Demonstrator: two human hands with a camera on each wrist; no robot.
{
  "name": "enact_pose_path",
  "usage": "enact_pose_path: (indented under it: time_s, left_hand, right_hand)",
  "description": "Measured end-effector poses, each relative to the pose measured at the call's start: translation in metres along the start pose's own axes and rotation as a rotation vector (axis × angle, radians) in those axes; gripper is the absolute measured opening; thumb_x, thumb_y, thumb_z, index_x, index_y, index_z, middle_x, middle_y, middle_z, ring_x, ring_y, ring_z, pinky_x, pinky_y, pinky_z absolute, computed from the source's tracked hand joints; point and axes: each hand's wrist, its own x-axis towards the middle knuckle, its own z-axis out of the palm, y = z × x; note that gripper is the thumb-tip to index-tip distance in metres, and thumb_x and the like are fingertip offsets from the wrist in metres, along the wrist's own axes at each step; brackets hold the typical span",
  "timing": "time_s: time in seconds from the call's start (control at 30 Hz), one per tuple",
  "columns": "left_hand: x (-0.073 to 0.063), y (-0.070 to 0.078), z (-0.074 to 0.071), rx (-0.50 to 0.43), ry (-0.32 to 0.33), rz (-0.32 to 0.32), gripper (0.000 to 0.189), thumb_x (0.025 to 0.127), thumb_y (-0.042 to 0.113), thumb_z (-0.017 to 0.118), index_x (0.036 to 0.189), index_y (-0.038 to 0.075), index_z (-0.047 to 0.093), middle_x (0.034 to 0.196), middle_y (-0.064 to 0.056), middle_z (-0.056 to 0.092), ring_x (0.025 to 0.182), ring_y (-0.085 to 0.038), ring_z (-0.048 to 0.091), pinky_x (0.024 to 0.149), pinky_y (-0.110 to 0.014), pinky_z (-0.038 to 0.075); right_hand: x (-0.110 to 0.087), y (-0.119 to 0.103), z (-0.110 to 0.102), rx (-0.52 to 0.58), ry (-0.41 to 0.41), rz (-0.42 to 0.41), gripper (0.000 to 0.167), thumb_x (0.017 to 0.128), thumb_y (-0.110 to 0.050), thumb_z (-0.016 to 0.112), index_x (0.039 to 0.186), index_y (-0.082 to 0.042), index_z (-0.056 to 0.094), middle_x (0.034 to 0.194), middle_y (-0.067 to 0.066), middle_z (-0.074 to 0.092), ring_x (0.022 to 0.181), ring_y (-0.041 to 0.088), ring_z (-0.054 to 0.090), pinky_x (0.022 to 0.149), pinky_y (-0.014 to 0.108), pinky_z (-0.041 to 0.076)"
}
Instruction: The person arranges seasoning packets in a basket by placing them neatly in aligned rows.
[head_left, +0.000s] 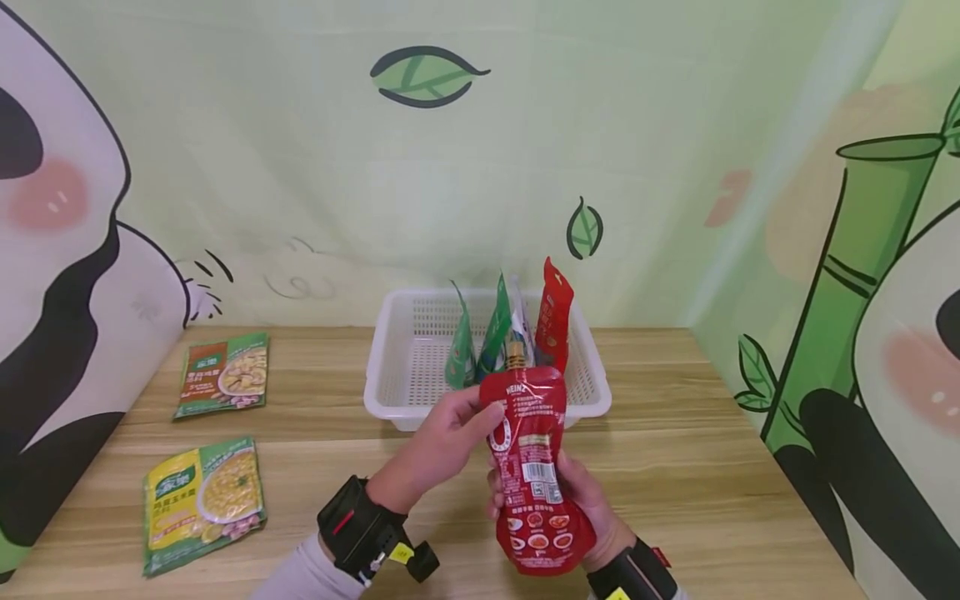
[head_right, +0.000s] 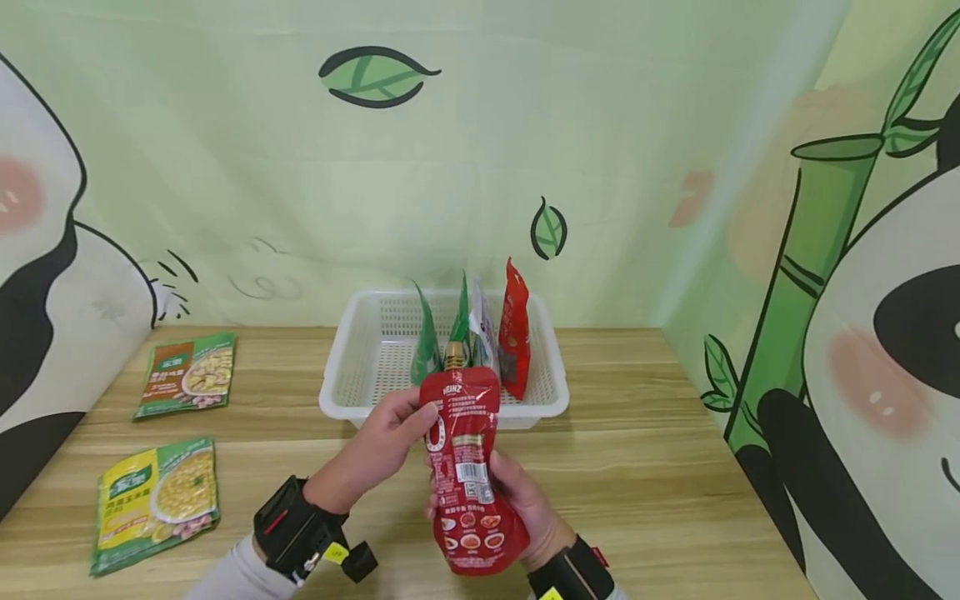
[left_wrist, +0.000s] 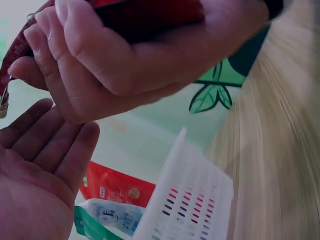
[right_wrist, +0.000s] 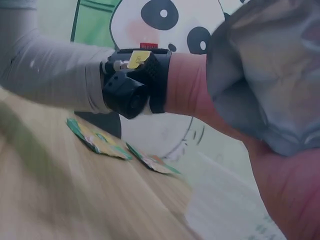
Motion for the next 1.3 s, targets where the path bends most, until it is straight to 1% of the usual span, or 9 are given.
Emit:
enact_pose_path:
  time_s: [0.07,0.2,0.3,0.4,0.5,0.63,0.83,1.07,1.3]
  left_hand:
    - [0.001,0.000,0.001,0.025,0.023,-0.010,0.040,0.108,0.030,0.052,0.134,0.002,0.061,0.122,-0.019,0.071,0.111,-0.021,0.068,0.097,-0.037,0.055]
    - [0.002,-0.002,0.000,0.083,0.098,-0.058,0.037,0.107,0.027,0.053,0.133,0.003,0.062,0.125,-0.017,0.071,0.114,-0.025,0.069,0.097,-0.036,0.056]
    - [0.003,-0.004,0.000,0.088,0.161,-0.102,0.035,0.106,0.028,0.056,0.132,0.005,0.064,0.128,-0.015,0.071,0.118,-0.027,0.069,0.102,-0.038,0.055]
    - [0.003,-0.002,0.002,0.118,0.209,-0.126,0.037,0.103,0.031,0.062,0.132,0.008,0.064,0.130,-0.012,0.071,0.121,-0.028,0.068,0.103,-0.043,0.054]
    - [0.004,0.001,0.008,0.212,0.254,-0.147,0.043,0.098,0.037,0.069,0.131,0.009,0.066,0.127,-0.011,0.072,0.118,-0.027,0.070,0.101,-0.044,0.056]
    - [0.006,0.010,0.018,0.370,0.321,-0.183,0.056,0.091,0.049,0.074,0.130,0.009,0.067,0.126,-0.010,0.073,0.114,-0.026,0.072,0.098,-0.043,0.057]
    - [0.012,0.027,0.030,0.586,0.396,-0.172,0.067,0.087,0.066,0.069,0.125,0.010,0.069,0.118,-0.006,0.076,0.104,-0.022,0.074,0.090,-0.041,0.059]
    - [0.015,0.032,0.035,0.708,0.433,-0.145,0.058,0.091,0.062,0.067,0.113,0.009,0.072,0.090,-0.002,0.076,0.073,-0.014,0.061,0.064,-0.029,0.050]
    - [0.016,0.031,0.038,0.759,0.441,-0.125,0.049,0.095,0.051,0.067,0.110,0.005,0.072,0.082,-0.002,0.074,0.063,-0.012,0.056,0.055,-0.026,0.045]
  right_hand:
    - [-0.002,-0.003,-0.002,-0.146,0.111,-0.036,0.043,0.103,-0.048,0.052,0.138,-0.022,0.049,0.123,-0.004,0.069,0.110,0.011,0.069,0.101,0.031,0.054]
    - [-0.001,-0.010,-0.004,-0.490,0.431,-0.098,0.034,0.107,-0.037,0.051,0.134,-0.015,0.053,0.112,-0.004,0.069,0.102,0.011,0.068,0.089,0.031,0.057]
    - [0.006,-0.012,-0.003,-0.680,0.649,-0.138,0.038,0.104,-0.026,0.060,0.136,-0.005,0.057,0.110,0.000,0.068,0.099,0.014,0.065,0.086,0.031,0.057]
    - [0.014,-0.012,-0.001,-0.836,0.819,-0.178,0.040,0.098,-0.020,0.070,0.133,-0.002,0.062,0.111,0.008,0.067,0.097,0.017,0.064,0.083,0.030,0.058]
    - [0.019,-0.011,0.000,-0.953,0.930,-0.215,0.040,0.092,-0.020,0.078,0.129,-0.008,0.068,0.115,0.014,0.068,0.098,0.020,0.064,0.081,0.027,0.058]
    - [0.021,-0.008,0.000,-1.100,0.997,-0.289,0.043,0.087,-0.025,0.084,0.127,-0.015,0.071,0.121,0.010,0.068,0.100,0.020,0.065,0.081,0.024,0.057]
    - [0.023,-0.001,0.001,-1.327,0.992,-0.394,0.041,0.085,-0.027,0.086,0.124,-0.026,0.072,0.115,-0.002,0.069,0.100,0.016,0.065,0.082,0.026,0.057]
    - [0.023,0.002,0.001,-1.383,1.003,-0.431,0.045,0.084,-0.025,0.087,0.126,-0.025,0.071,0.110,0.000,0.069,0.095,0.013,0.064,0.079,0.025,0.056]
    - [0.022,0.002,0.000,-1.382,1.002,-0.449,0.044,0.084,-0.024,0.086,0.126,-0.024,0.071,0.111,-0.001,0.069,0.095,0.013,0.063,0.079,0.024,0.056]
